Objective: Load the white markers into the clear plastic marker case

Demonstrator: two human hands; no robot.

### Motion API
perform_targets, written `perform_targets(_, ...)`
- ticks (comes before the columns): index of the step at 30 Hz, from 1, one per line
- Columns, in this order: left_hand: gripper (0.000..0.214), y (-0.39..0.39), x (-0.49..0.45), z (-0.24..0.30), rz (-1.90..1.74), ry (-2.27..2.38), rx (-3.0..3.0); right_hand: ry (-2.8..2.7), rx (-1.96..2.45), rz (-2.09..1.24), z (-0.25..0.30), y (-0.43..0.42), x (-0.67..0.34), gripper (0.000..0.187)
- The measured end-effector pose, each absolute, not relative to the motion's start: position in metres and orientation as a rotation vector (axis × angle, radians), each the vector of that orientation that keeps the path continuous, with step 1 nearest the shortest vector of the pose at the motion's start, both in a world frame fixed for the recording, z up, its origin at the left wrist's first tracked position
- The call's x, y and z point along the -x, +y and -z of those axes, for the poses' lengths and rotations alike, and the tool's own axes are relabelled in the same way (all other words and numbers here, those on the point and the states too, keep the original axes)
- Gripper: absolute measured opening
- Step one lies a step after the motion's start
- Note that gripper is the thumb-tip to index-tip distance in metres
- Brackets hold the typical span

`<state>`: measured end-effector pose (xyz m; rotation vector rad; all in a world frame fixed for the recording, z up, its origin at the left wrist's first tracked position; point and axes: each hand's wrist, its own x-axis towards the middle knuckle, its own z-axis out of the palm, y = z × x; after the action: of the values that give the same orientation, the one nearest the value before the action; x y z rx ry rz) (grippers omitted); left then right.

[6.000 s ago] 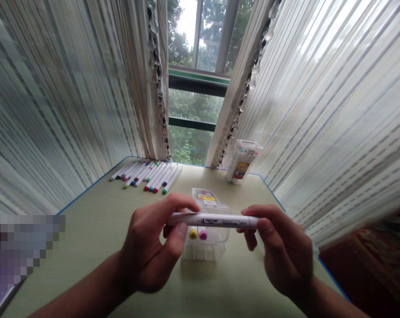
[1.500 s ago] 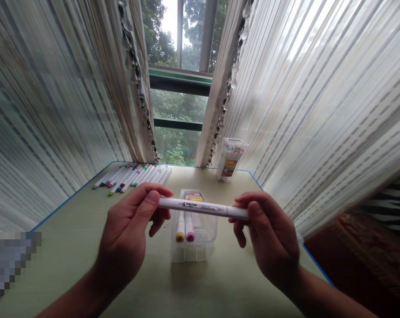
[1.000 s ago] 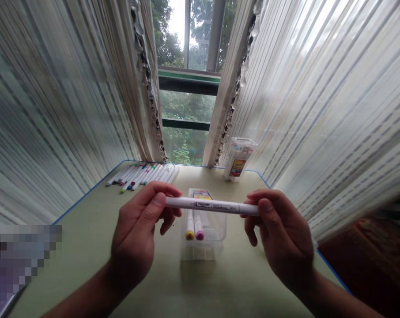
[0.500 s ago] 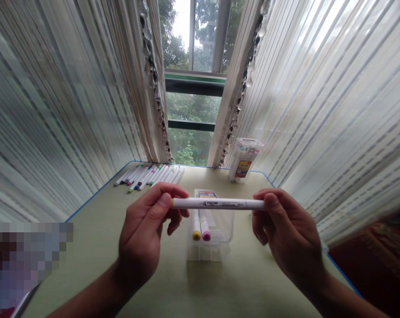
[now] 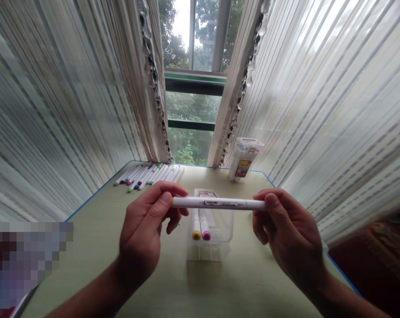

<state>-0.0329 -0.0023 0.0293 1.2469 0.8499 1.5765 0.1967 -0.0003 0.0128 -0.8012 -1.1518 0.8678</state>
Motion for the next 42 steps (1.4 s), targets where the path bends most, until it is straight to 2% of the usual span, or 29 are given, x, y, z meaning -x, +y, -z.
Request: perform_targets(42,0.014,0.007,0.044,-0.021,-1.571,0.932,-1.313,-1.194,0.755,-0.844,-0.014,-0.003,-0.194,0.024)
